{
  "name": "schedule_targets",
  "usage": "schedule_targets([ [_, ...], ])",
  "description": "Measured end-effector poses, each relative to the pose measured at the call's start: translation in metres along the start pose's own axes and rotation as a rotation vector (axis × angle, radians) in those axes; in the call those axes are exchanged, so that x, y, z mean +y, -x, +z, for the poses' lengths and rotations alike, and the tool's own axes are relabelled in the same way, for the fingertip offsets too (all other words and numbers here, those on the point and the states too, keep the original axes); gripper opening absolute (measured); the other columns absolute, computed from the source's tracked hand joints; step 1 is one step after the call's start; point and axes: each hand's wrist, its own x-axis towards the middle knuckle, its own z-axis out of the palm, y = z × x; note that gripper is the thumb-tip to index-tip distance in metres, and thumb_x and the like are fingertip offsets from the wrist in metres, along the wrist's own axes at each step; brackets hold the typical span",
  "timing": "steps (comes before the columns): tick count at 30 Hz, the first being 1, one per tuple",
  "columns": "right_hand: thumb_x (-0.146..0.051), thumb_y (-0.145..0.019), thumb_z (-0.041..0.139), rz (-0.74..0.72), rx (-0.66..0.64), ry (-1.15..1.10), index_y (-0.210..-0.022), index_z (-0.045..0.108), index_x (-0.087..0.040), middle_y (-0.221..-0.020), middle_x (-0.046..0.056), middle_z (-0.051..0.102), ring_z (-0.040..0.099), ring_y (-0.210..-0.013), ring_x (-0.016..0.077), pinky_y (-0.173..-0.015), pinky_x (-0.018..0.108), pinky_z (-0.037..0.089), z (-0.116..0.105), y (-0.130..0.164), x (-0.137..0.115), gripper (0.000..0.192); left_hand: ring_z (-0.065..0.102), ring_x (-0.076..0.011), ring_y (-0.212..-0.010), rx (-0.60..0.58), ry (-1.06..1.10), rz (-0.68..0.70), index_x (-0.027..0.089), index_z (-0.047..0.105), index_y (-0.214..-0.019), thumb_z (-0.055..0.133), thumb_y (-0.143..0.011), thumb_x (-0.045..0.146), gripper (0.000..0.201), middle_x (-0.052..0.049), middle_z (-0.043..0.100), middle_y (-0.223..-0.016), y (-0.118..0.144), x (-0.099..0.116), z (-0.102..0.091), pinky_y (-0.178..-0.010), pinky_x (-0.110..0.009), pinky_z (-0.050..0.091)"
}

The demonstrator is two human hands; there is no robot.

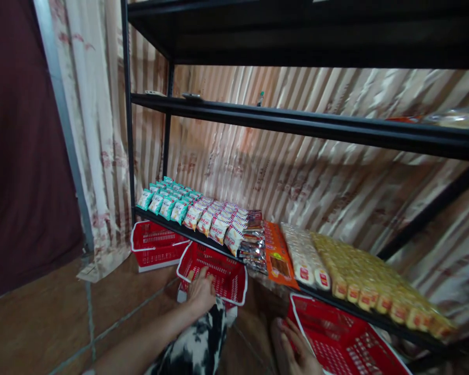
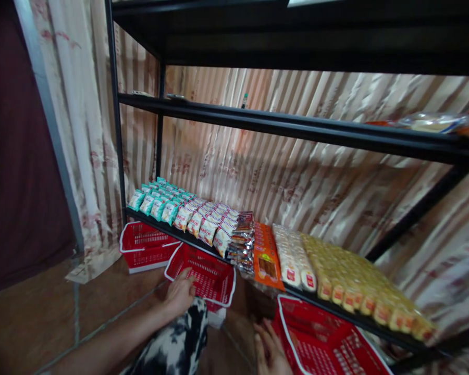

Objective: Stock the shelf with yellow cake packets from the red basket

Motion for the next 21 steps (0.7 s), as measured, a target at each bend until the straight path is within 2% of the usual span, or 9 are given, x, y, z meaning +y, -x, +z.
schedule_targets([
  [5,-0.046,-0.081,0.038,-0.028,-0.006,-0.023,-0.095,0.07,-0.017,-0.122,0.013,0.059,0.057,-0.112,0.0247,-0.094,0.038,0.047,0.041,-0.009,-0.08,0.046,0.055,-0.0191,-0.112,-0.034,0.009,-0.075,0.016,0.065,-0.1,0.039,-0.083,0.012,0.032,-0.008,0.051,-0.133,0.009,-0.059,-0.039,-0.093,-0.028,0.044],
  [11,-0.027,-0.081,0.04,-0.084,-0.197,-0.002,-0.104,0.067,-0.013,-0.132,0.013,0.05,0.05,-0.12,0.0218,-0.1,0.034,0.04,0.096,-0.053,-0.169,0.038,0.055,-0.0169,-0.113,-0.053,-0.079,-0.162,0.017,0.061,-0.11,0.037,-0.083,0.013,0.037,-0.01,0.042,-0.14,0.01,-0.134,-0.08,-0.097,-0.026,0.041],
  [16,-0.018,-0.083,0.04,-0.178,-0.287,0.138,-0.128,0.05,-0.009,-0.141,0.015,0.04,0.043,-0.126,0.0205,-0.105,0.032,0.034,0.133,-0.093,-0.215,0.047,0.047,-0.0182,-0.123,-0.106,-0.186,-0.2,0.016,0.059,-0.116,0.036,-0.083,0.014,0.04,-0.009,0.041,-0.141,0.001,-0.186,-0.102,-0.103,-0.026,0.035],
  [18,-0.019,-0.084,0.043,-0.198,-0.343,0.26,-0.134,0.042,-0.008,-0.144,0.017,0.033,0.043,-0.127,0.0212,-0.105,0.031,0.034,0.142,-0.112,-0.226,0.052,0.043,-0.021,-0.126,-0.205,-0.226,-0.179,0.013,0.057,-0.119,0.037,-0.082,0.016,0.042,-0.012,0.037,-0.143,-0.013,-0.199,-0.111,-0.105,-0.028,0.033],
  [21,-0.02,-0.08,0.053,-0.221,-0.363,0.374,-0.139,0.033,-0.011,-0.145,0.016,0.032,0.028,-0.135,0.0231,-0.109,0.033,0.027,0.147,-0.147,-0.235,0.063,0.023,-0.0274,-0.137,-0.401,-0.254,-0.115,0.008,0.045,-0.132,0.044,-0.08,0.025,0.054,-0.016,0.028,-0.147,-0.052,-0.209,-0.123,-0.111,-0.033,0.023],
])
